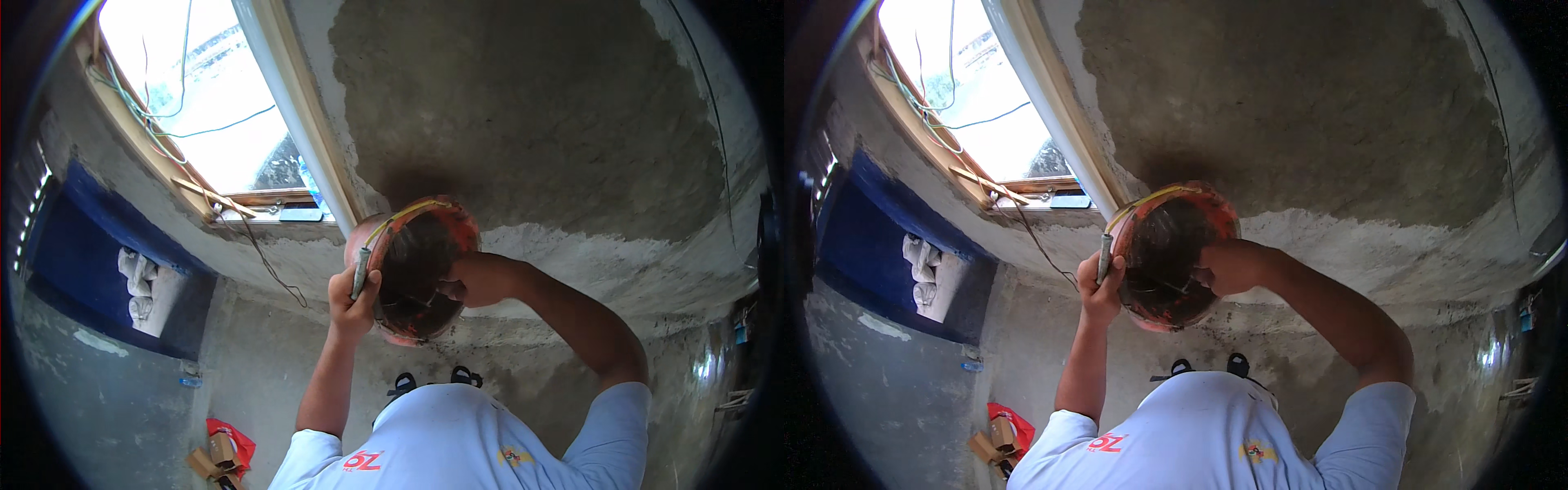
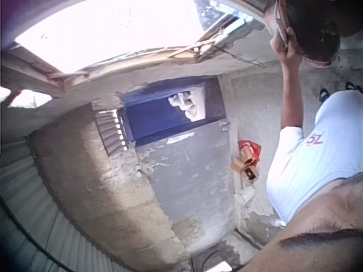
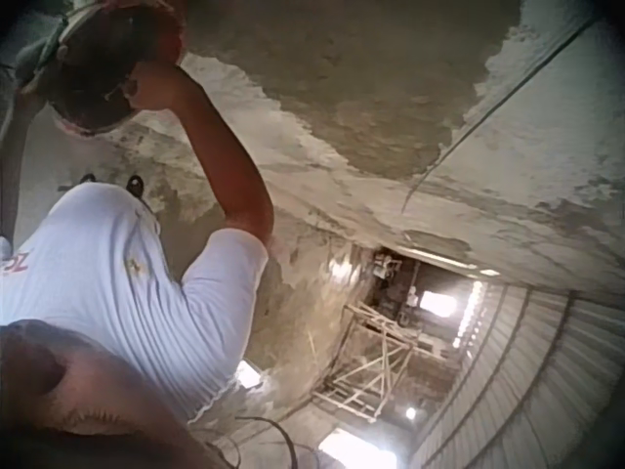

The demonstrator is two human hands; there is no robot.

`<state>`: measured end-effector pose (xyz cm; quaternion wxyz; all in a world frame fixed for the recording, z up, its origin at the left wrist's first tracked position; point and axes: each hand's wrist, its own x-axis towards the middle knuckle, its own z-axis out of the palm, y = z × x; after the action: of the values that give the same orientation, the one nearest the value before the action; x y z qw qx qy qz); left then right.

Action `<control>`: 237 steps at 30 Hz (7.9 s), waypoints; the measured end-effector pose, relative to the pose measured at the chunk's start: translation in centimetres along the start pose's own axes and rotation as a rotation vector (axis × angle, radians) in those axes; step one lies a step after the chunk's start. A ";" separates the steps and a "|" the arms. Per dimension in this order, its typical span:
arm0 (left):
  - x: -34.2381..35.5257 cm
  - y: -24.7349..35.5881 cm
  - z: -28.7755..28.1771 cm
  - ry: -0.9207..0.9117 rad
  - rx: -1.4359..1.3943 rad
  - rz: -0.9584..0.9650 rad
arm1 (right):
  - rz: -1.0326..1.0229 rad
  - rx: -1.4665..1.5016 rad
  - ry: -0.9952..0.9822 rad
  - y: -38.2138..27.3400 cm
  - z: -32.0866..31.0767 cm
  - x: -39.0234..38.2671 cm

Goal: The person plasters a wall by repeatedly scooping cement mixture from a bucket with a trowel and smoothing it onto the wall surface.

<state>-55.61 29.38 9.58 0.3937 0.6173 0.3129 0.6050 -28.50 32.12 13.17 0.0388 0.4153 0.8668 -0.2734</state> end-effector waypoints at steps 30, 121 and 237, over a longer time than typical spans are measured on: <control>3.0 3.6 1.6 0.336 -0.657 -0.238 | -0.511 0.883 1.020 -4.3 -24.1 -15.4; -0.2 1.2 1.0 0.455 -0.543 -0.311 | 0.121 -1.135 1.334 -7.7 -29.8 -13.0; -0.7 -3.6 1.0 0.450 -0.393 -0.358 | 0.084 -1.086 1.634 -14.6 -35.1 -8.5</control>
<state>-54.35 30.48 6.19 0.5259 0.3161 0.3727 0.6961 -28.16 36.59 51.91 -0.3774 0.4326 0.6193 0.5356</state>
